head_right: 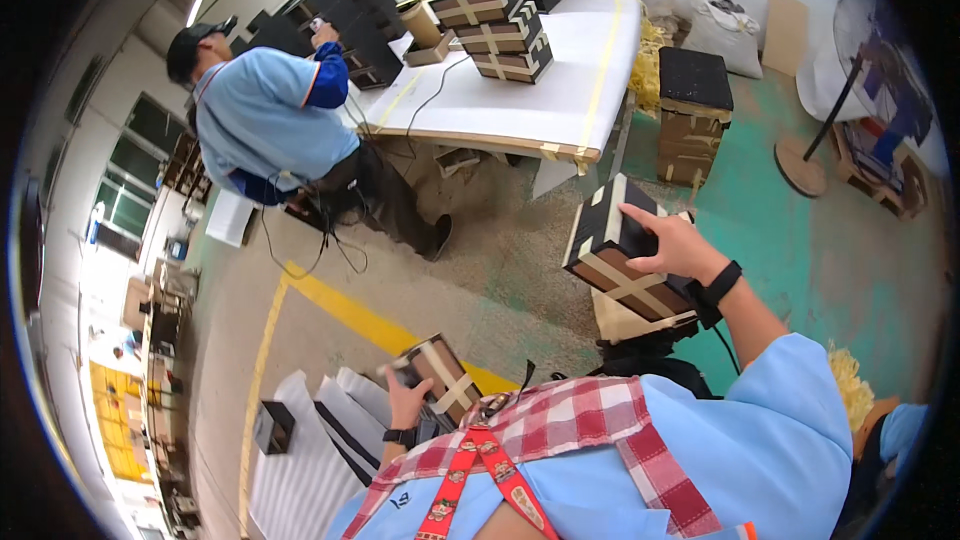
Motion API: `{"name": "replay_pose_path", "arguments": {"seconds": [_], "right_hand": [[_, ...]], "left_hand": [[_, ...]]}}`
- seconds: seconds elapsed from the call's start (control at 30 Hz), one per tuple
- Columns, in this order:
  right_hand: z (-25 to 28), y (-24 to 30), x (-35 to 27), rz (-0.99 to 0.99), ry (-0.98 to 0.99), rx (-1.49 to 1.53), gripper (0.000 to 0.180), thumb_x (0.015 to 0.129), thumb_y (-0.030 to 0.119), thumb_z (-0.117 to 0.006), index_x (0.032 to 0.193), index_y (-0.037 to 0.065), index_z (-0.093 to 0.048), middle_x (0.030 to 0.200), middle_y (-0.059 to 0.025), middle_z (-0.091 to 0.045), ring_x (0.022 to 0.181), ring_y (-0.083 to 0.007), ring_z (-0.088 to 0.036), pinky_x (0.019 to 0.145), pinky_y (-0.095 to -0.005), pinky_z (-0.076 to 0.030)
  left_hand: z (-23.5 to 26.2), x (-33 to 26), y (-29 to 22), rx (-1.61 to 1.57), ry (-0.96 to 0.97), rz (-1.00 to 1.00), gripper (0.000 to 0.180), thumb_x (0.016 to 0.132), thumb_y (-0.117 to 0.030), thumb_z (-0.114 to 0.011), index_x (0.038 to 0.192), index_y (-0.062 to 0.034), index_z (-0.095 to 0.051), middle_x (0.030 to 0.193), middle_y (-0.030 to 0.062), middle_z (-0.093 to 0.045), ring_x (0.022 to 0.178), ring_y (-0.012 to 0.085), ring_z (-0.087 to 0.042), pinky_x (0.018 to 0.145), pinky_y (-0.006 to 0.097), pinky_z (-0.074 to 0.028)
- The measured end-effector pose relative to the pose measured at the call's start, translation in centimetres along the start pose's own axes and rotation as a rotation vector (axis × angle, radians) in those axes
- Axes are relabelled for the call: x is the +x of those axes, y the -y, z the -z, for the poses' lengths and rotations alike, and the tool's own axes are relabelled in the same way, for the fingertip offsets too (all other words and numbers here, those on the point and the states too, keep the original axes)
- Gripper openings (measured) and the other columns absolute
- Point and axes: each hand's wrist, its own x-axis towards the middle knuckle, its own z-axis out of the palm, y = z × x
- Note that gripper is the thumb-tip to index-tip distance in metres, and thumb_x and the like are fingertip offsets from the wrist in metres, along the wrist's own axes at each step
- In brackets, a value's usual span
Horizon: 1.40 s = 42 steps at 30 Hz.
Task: The person assembles small black boxes by hand, applying yellow tape to the edges and corners. They handle multiple boxes one at a time, wiping surfaces and securing tape strips before stacking the finished units on the table.
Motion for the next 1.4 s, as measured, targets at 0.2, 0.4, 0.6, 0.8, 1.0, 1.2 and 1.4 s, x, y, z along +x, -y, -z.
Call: {"name": "replay_pose_path", "arguments": {"seconds": [0.2, 0.4, 0.6, 0.8, 1.0, 1.2, 1.4], "right_hand": [[0.4, 1.5, 2.6, -0.207, -0.006, -0.035, 0.079, 0.063, 0.027, -0.073, 0.134, 0.017, -0.041, 0.082, -0.0202, -0.061, 0.075, -0.0352, -0.058, 0.071, -0.0388, -0.047], [1.8, -0.7, 8.3, -0.369, -0.012, -0.057, 0.077, 0.062, 0.023, -0.073, 0.132, 0.014, -0.044, 0.079, -0.019, -0.059, 0.073, -0.0327, -0.057, 0.07, -0.0375, -0.046], [3.2, -4.0, 15.6, -0.348, -0.118, 0.022, 0.077, 0.061, 0.023, -0.074, 0.132, 0.016, -0.045, 0.077, -0.0187, -0.059, 0.071, -0.0331, -0.058, 0.069, -0.0382, -0.046], [4.6, -5.9, 18.8, -0.384, -0.19, -0.039, 0.079, 0.058, 0.019, -0.074, 0.132, 0.016, -0.045, 0.083, -0.0206, -0.059, 0.075, -0.0336, -0.058, 0.071, -0.0382, -0.046], [5.8, -6.0, 20.1, -0.437, -0.273, -0.021, 0.075, 0.061, 0.018, -0.073, 0.131, 0.013, -0.046, 0.074, -0.0192, -0.055, 0.064, -0.0316, -0.052, 0.064, -0.0353, -0.044], [8.6, -4.5, 23.8, -0.509, -0.316, -0.072, 0.07, 0.06, 0.019, -0.074, 0.127, 0.013, -0.052, 0.082, -0.0181, -0.061, 0.071, -0.0296, -0.057, 0.073, -0.0323, -0.046], [17.8, -0.5, 38.0, -0.201, -0.297, -0.094, 0.071, 0.062, 0.021, -0.072, 0.129, 0.01, -0.05, 0.098, -0.0114, -0.064, 0.083, -0.0169, -0.058, 0.081, -0.0298, -0.045]], "left_hand": [[-0.1, 12.6, -17.0, 0.33, 0.33, -0.516, 0.097, 0.061, -0.016, -0.072, 0.143, -0.0132, -0.021, 0.093, 0.0236, -0.061, 0.085, 0.0402, -0.058, 0.074, 0.044, -0.047], [-3.6, 20.7, -25.9, 0.478, 0.392, -0.813, 0.098, 0.061, -0.014, -0.076, 0.143, -0.0146, -0.022, 0.1, 0.0208, -0.059, 0.094, 0.0363, -0.056, 0.08, 0.041, -0.046], [-9.2, 28.4, -33.2, 0.686, 0.43, -1.151, 0.091, 0.061, -0.01, -0.074, 0.14, -0.0164, -0.029, 0.09, 0.012, -0.056, 0.087, 0.0301, -0.057, 0.071, 0.039, -0.047], [-14.5, 34.8, -39.0, 0.735, 0.421, -1.364, 0.089, 0.061, -0.006, -0.071, 0.14, -0.0204, -0.032, 0.09, 0.0115, -0.055, 0.087, 0.0285, -0.056, 0.07, 0.039, -0.045], [-19.2, 41.1, -41.4, 0.826, 0.47, -1.441, 0.092, 0.059, -0.003, -0.071, 0.14, -0.0232, -0.031, 0.087, 0.0091, -0.053, 0.083, 0.0268, -0.056, 0.067, 0.039, -0.045], [-25.9, 46.9, -42.5, 0.893, 0.593, -1.619, 0.068, 0.077, 0.0, -0.05, 0.137, -0.0308, -0.038, 0.083, 0.0075, -0.053, 0.081, 0.0251, -0.055, 0.067, 0.04, -0.043], [-27.3, 48.3, -42.2, 0.761, 0.652, -1.678, 0.07, 0.078, -0.006, -0.054, 0.14, -0.0329, -0.032, 0.082, 0.0042, -0.05, 0.082, 0.0196, -0.051, 0.067, 0.038, -0.033]]}}
